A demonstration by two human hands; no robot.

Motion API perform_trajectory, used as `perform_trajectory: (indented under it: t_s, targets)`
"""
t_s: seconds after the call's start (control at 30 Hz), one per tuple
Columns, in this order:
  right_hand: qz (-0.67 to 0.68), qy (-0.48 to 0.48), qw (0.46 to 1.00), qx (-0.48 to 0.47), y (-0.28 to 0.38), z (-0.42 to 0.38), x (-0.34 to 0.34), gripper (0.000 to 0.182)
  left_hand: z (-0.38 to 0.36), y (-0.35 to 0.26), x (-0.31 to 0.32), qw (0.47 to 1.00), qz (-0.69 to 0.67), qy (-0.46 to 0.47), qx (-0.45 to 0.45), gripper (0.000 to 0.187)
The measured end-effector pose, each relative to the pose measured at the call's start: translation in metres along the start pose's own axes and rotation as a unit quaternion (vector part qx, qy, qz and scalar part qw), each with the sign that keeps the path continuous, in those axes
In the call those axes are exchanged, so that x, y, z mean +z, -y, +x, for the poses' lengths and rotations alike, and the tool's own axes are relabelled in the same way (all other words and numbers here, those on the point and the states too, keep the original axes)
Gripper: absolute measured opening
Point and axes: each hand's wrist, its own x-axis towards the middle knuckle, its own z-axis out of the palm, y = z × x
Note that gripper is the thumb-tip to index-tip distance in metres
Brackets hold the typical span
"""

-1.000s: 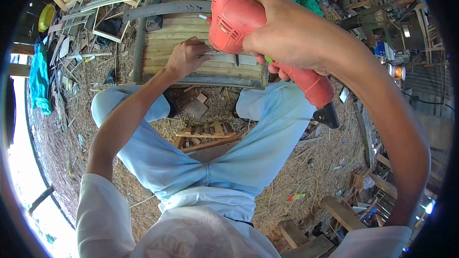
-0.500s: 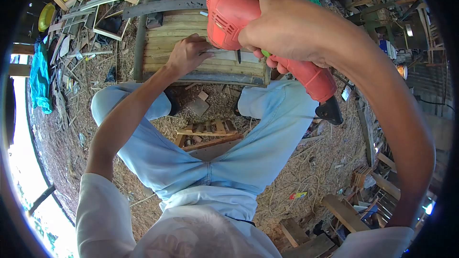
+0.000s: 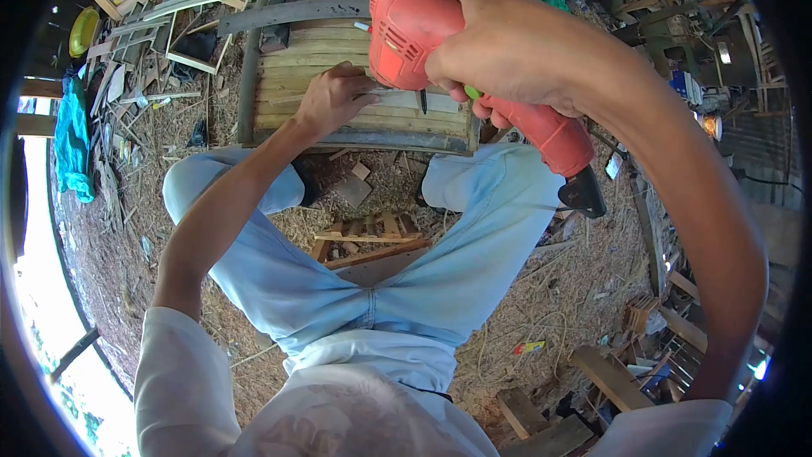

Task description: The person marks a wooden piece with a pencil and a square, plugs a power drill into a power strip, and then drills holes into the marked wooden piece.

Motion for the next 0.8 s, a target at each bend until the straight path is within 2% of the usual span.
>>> perform_trajectory:
  t_s: [0.8]
  targets:
    - [0.026, 0.028, 0.999, 0.004, -0.009, 0.009, -0.005, 0.046, 0.000, 0.001, 0.001, 1.000, 0.009, -0.004, 0.003, 0.020]
